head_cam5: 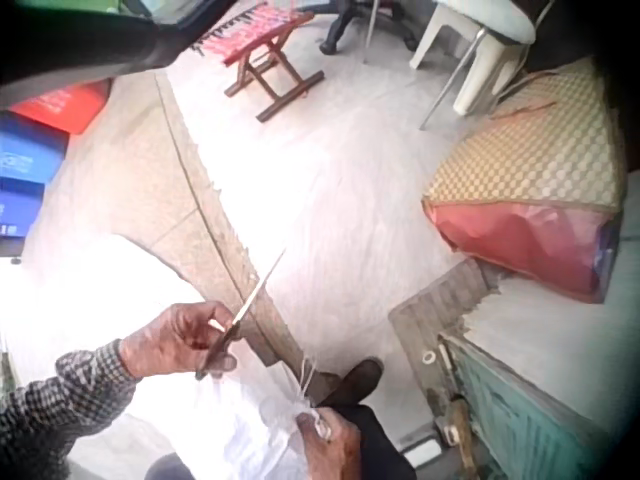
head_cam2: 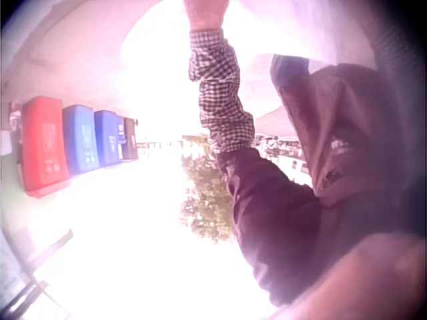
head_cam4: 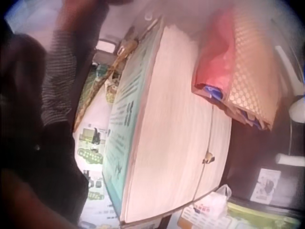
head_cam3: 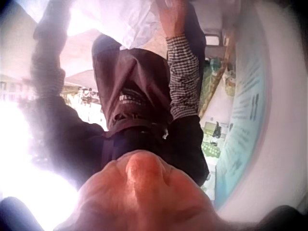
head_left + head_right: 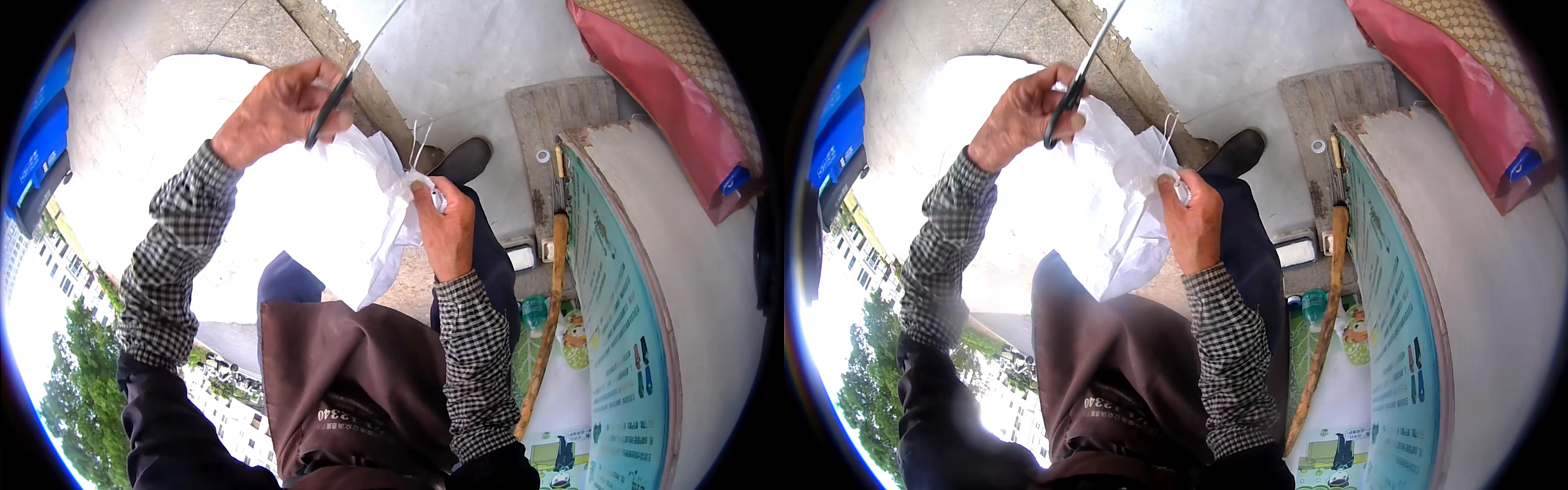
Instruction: The person uses scissors to cut open a large white plastic bag while sitting on a small stool. They then stand up, walk to a nearby trash bin, and discard a small piece of the cut plastic. Finally, they return to the stool and spread the opened bag flat on the ground.
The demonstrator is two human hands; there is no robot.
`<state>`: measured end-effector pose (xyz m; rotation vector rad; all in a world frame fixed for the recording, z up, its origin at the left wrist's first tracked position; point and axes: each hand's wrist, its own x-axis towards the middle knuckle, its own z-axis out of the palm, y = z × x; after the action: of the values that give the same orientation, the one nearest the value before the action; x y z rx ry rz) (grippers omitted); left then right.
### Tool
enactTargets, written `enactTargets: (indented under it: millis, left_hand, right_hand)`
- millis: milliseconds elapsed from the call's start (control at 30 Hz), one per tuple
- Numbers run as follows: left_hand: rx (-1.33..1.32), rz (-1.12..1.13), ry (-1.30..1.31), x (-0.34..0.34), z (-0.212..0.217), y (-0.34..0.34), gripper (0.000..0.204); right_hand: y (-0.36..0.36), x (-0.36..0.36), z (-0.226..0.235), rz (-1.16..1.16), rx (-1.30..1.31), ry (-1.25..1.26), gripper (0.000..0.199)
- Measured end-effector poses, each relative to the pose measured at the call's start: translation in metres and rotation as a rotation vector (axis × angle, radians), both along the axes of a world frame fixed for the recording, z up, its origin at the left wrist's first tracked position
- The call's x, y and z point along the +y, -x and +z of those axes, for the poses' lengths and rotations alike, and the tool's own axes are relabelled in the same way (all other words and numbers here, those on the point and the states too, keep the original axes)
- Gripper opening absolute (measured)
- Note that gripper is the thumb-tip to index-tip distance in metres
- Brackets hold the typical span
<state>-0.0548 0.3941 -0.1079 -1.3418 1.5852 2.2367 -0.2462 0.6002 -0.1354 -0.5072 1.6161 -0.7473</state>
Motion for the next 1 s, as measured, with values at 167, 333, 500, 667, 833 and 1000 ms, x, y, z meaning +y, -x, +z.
enactTargets:
  millis: [167,333,500,667,833,1000]
  left_hand:
    - [-0.046,-0.327,0.101,0.010,0.025,-0.011,0.048]
    - [-0.117,-0.653,-0.084,0.020,0.014,0.004,0.053]
    - [-0.102,-0.745,-0.159,0.036,0.011,0.007,0.051]
    - [-0.082,-0.861,-0.089,0.038,0.010,0.015,0.046]
    - [-0.084,-0.920,0.007,0.039,0.015,0.022,0.041]
    - [-0.060,-0.911,0.039,0.039,0.017,0.026,0.040]
  right_hand:
    - [0.001,0.001,-0.002,-0.101,-0.052,0.078,0.024]
    - [0.006,0.003,-0.004,-0.234,-0.126,0.047,0.028]
    - [0.006,0.005,-0.003,-0.277,-0.166,0.051,0.031]
    - [0.006,0.007,-0.003,-0.228,-0.217,0.088,0.027]
    - [0.009,0.004,0.001,-0.125,-0.259,0.071,0.025]
    - [0.009,0.001,0.006,-0.098,-0.231,0.103,0.024]
